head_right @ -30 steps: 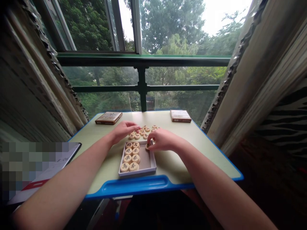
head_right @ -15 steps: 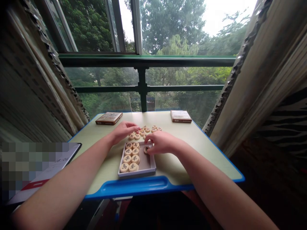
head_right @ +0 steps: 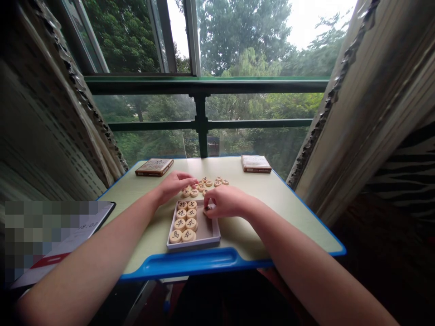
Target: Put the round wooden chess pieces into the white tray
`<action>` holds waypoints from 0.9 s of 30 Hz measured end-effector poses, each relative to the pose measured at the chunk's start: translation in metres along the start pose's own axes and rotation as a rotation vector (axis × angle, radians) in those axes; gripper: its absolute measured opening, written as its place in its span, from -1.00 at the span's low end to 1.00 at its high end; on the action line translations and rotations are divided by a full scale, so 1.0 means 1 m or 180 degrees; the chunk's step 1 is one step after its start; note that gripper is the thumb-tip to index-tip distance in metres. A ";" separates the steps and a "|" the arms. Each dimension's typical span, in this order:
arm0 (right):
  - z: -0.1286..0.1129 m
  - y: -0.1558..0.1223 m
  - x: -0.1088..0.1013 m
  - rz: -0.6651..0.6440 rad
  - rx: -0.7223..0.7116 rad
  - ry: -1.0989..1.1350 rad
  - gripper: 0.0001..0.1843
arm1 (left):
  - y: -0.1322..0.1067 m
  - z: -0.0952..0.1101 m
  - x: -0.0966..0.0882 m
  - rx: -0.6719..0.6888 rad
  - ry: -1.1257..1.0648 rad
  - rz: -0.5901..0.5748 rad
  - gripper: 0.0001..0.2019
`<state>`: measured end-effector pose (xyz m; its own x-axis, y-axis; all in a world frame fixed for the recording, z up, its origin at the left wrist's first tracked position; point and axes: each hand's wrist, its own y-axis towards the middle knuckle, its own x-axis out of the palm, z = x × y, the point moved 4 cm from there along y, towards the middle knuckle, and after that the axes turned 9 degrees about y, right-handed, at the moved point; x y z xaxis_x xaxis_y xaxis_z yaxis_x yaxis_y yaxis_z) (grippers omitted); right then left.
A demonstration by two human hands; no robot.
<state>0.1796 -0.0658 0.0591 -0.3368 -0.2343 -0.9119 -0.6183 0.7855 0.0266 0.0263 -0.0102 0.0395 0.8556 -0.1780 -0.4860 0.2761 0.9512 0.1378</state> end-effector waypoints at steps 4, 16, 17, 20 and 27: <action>0.002 0.000 -0.002 0.0078 0.0061 -0.0145 -0.80 | 0.001 -0.001 0.000 -0.0007 0.0057 0.0019 -0.68; 0.000 0.000 -0.001 0.0080 0.0042 -0.0310 -0.76 | 0.011 -0.017 -0.008 0.0034 0.0363 0.0574 -0.70; 0.000 -0.001 -0.002 0.0074 0.0046 -0.0332 -0.76 | 0.012 -0.019 -0.009 0.0043 0.0413 0.0610 -0.70; 0.000 -0.003 -0.004 0.0025 0.0082 -0.0393 -0.74 | 0.013 -0.021 -0.008 0.0072 0.0461 0.0647 -0.72; 0.001 -0.005 -0.005 -0.0062 0.0154 -0.0457 -0.71 | 0.010 -0.020 -0.004 0.0104 0.0538 0.0591 -0.74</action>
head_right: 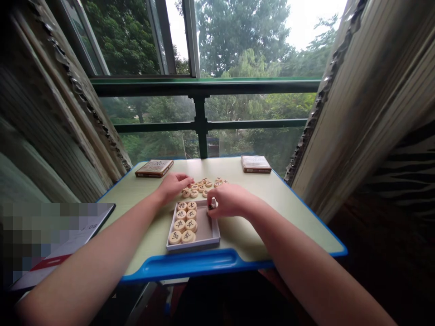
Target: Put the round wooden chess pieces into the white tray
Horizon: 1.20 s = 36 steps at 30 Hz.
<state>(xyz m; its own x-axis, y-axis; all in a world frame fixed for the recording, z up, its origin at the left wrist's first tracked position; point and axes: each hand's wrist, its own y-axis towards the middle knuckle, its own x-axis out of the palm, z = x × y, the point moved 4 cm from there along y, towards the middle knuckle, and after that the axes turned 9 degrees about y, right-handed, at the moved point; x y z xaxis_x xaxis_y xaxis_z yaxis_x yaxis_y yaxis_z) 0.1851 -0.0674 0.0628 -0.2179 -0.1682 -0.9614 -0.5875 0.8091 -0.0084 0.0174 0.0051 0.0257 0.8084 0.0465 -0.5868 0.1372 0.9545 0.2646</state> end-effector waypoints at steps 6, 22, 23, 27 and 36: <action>-0.004 0.000 0.002 0.0054 0.0067 -0.0232 -0.69 | -0.001 0.000 0.001 0.0000 0.0093 -0.0044 -0.74; 0.002 0.005 0.005 0.0115 0.0158 -0.0166 -0.76 | -0.002 0.007 0.000 -0.0084 -0.0239 -0.0019 -0.74; 0.002 0.005 0.005 0.0116 0.0162 -0.0171 -0.76 | -0.002 0.008 0.000 -0.0079 -0.0260 -0.0023 -0.74; -0.001 0.005 0.004 0.0167 0.0095 -0.0120 -0.73 | -0.004 0.010 0.001 -0.0089 -0.0255 -0.0061 -0.74; -0.001 0.005 0.006 0.0103 0.0041 -0.0093 -0.74 | -0.004 0.011 0.002 -0.0063 -0.0218 -0.0086 -0.75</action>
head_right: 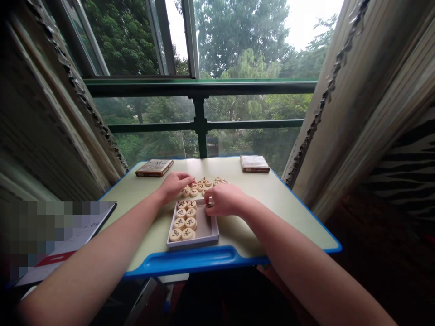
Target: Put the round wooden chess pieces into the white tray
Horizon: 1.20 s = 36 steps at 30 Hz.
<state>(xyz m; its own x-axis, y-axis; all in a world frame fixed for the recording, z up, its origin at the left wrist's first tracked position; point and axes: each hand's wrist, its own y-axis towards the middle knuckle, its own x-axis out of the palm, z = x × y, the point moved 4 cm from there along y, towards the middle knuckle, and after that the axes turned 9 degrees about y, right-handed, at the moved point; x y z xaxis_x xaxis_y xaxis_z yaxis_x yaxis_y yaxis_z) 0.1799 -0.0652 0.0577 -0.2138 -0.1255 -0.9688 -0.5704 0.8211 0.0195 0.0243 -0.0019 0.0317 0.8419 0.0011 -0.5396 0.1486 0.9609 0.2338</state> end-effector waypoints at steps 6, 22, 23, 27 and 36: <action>0.002 0.001 0.001 0.0079 0.0023 -0.0083 -0.73 | 0.000 -0.004 0.000 0.0034 0.0000 -0.0005 -0.74; -0.001 -0.001 -0.003 0.0142 -0.0045 -0.0199 -0.75 | 0.000 -0.008 0.002 0.0051 0.0012 -0.0006 -0.68; 0.000 -0.001 -0.004 0.0154 -0.0038 -0.0187 -0.75 | 0.000 -0.008 0.002 0.0057 0.0038 -0.0001 -0.68; 0.001 -0.002 -0.005 0.0219 -0.0030 -0.0163 -0.77 | -0.001 -0.008 0.003 0.0111 0.0093 0.0025 -0.70; 0.004 -0.002 -0.006 0.0189 -0.0001 -0.0148 -0.77 | 0.000 -0.010 0.006 0.0066 0.0166 -0.0038 -0.70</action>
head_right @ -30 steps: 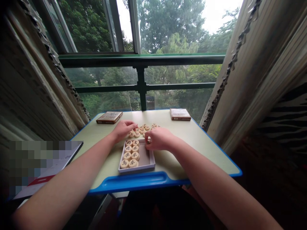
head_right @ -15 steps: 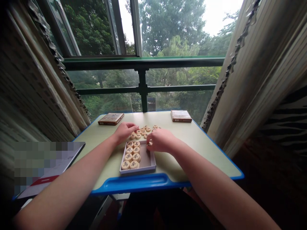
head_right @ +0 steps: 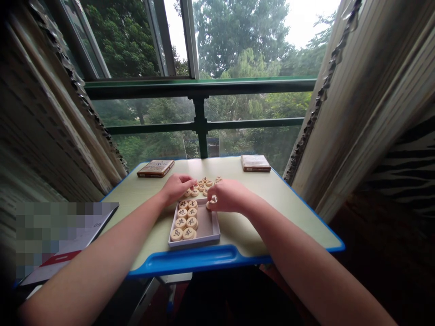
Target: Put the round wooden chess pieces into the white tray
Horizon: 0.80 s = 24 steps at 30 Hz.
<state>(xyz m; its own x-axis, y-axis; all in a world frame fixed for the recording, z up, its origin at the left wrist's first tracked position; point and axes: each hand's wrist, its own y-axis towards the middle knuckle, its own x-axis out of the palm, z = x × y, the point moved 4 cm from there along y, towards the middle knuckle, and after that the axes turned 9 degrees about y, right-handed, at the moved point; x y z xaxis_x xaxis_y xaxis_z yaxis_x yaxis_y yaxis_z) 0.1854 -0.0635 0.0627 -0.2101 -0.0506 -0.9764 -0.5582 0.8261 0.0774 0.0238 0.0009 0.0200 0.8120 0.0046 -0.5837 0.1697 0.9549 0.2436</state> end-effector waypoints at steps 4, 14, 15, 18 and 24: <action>0.000 0.000 0.000 -0.0010 -0.0026 0.0027 -0.79 | -0.001 0.002 0.001 0.0007 0.0095 -0.0013 -0.70; 0.060 0.014 -0.004 0.0635 0.1118 -0.0004 -0.66 | 0.002 0.007 0.002 0.0460 0.0586 -0.0021 -0.83; 0.064 0.015 -0.002 0.0573 0.1148 0.0046 -0.66 | 0.003 0.004 0.002 0.0315 0.0483 0.0012 -0.82; 0.069 0.017 0.002 0.0573 0.1091 0.0274 -0.68 | 0.005 -0.006 0.000 -0.0137 0.0127 0.0098 -0.78; 0.074 0.024 0.011 0.0670 0.0805 0.0520 -0.69 | 0.011 -0.017 -0.007 -0.0260 -0.0162 0.0330 -0.74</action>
<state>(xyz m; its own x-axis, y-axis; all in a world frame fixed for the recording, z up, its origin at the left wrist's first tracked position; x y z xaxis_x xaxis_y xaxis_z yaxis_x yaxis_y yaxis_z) 0.2294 -0.0024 0.0392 -0.4363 0.0632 -0.8976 -0.2773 0.9395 0.2010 0.0102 0.0162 0.0132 0.8505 0.0913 -0.5180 0.0392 0.9711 0.2355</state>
